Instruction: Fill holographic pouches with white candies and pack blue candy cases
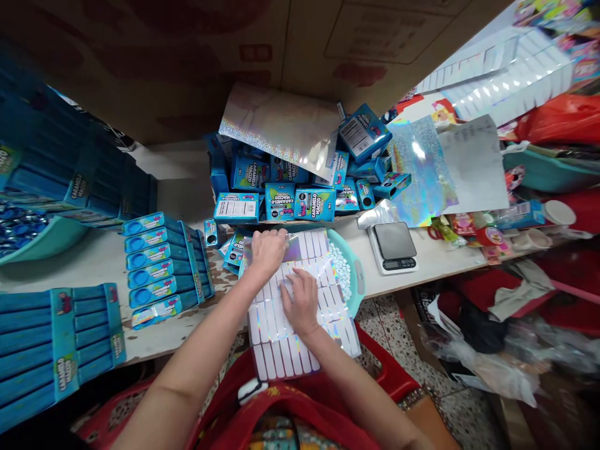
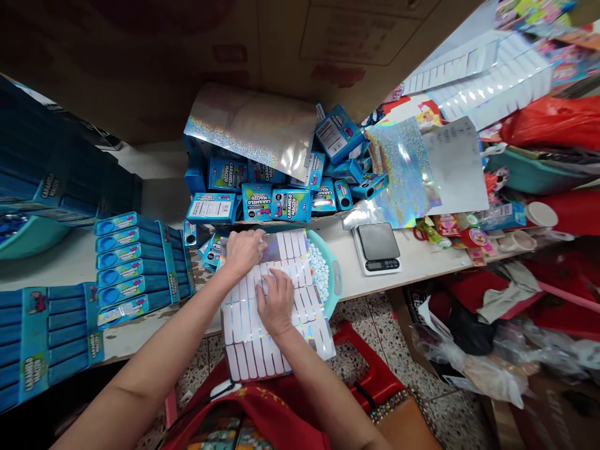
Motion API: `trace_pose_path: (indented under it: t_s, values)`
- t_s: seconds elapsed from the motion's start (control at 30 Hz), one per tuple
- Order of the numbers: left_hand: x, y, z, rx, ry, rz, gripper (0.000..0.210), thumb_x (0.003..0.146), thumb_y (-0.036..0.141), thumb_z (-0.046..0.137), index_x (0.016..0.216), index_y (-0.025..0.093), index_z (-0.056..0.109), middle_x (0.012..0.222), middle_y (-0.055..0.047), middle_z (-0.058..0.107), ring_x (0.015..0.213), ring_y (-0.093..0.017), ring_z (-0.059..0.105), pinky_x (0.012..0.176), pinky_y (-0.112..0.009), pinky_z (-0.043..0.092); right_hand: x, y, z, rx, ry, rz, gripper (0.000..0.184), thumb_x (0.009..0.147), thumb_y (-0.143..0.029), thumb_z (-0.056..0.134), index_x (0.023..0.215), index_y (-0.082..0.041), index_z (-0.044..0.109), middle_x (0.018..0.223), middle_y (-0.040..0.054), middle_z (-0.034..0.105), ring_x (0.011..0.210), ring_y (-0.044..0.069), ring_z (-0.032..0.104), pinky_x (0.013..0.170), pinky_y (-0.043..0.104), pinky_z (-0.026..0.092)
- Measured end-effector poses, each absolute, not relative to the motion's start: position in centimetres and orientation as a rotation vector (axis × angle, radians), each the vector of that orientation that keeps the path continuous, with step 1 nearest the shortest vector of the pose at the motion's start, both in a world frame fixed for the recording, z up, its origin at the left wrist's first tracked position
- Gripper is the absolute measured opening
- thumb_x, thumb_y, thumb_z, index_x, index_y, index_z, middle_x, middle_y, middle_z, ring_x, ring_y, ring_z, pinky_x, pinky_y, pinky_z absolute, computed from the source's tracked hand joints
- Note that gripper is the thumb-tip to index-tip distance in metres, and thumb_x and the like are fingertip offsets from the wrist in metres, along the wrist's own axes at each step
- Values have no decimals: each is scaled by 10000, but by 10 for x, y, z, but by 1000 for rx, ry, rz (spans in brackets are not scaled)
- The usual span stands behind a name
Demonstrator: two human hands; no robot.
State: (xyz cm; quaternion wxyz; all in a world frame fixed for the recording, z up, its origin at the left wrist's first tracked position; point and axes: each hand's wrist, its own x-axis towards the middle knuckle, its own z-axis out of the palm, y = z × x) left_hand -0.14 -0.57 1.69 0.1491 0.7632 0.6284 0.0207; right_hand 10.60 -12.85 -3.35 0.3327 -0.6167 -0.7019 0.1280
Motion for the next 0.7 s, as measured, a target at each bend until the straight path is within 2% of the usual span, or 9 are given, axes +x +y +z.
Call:
trace_pose_path:
  t_s: [0.1,0.2,0.27,0.33,0.4,0.5,0.6,0.7]
  values:
    - [-22,-8,23,2112,1659,225,321,875,339,508,1184,269,559,1045,-31,678,959,-213,596,795,-340,333,106,-132,-35,-1608,-1801,333,194,860,-215,533,1047,-180,571,1141,128,568,1113,255,494,949,473,413]
    - [-37,-7,31,2103,1533,323,232,891,364,486,1034,269,642,1027,-6,663,921,-169,592,788,-302,341,108,-133,-28,-1566,-1765,292,207,856,-215,541,1060,-197,574,1136,122,566,1115,261,502,932,476,426]
    - [-41,-5,35,2152,1496,333,252,910,366,452,927,238,669,980,-19,659,921,-175,579,796,-309,329,115,-123,-15,-1544,-1722,214,223,861,-224,544,1081,-215,579,1156,123,553,1131,269,496,931,478,428]
    - [-42,-2,40,2198,1449,323,300,930,370,410,885,225,669,937,-25,661,936,-190,568,805,-323,314,126,-100,3,-1549,-1717,121,248,872,-253,548,1116,-236,587,1206,121,539,1195,285,453,978,497,385]
    - [-42,1,45,2220,1368,292,343,943,389,374,878,220,664,893,-25,665,913,-192,573,800,-326,310,138,-68,20,-1549,-1825,93,257,888,-292,546,1138,-262,597,1203,93,570,1247,290,408,1053,535,272]
    - [-40,1,52,2250,1336,269,331,950,386,358,986,231,649,941,-30,679,907,-193,583,802,-326,310,155,-25,36,-1460,-2088,212,154,911,-321,532,997,-295,657,939,15,664,1074,233,520,1097,548,133]
    - [-34,-5,54,2319,1457,323,303,936,362,413,1180,271,568,1081,-45,659,1017,-215,554,816,-339,307,164,-6,39,-1412,-2215,267,181,919,-354,518,849,-288,671,778,-21,644,903,188,540,1098,517,122]
    - [-24,-10,51,2316,1516,387,257,932,360,426,1073,263,619,1034,-44,655,1028,-214,538,801,-339,310,167,-7,37,-1422,-2244,280,220,935,-362,483,851,-281,670,770,-19,631,871,182,531,1084,502,144]
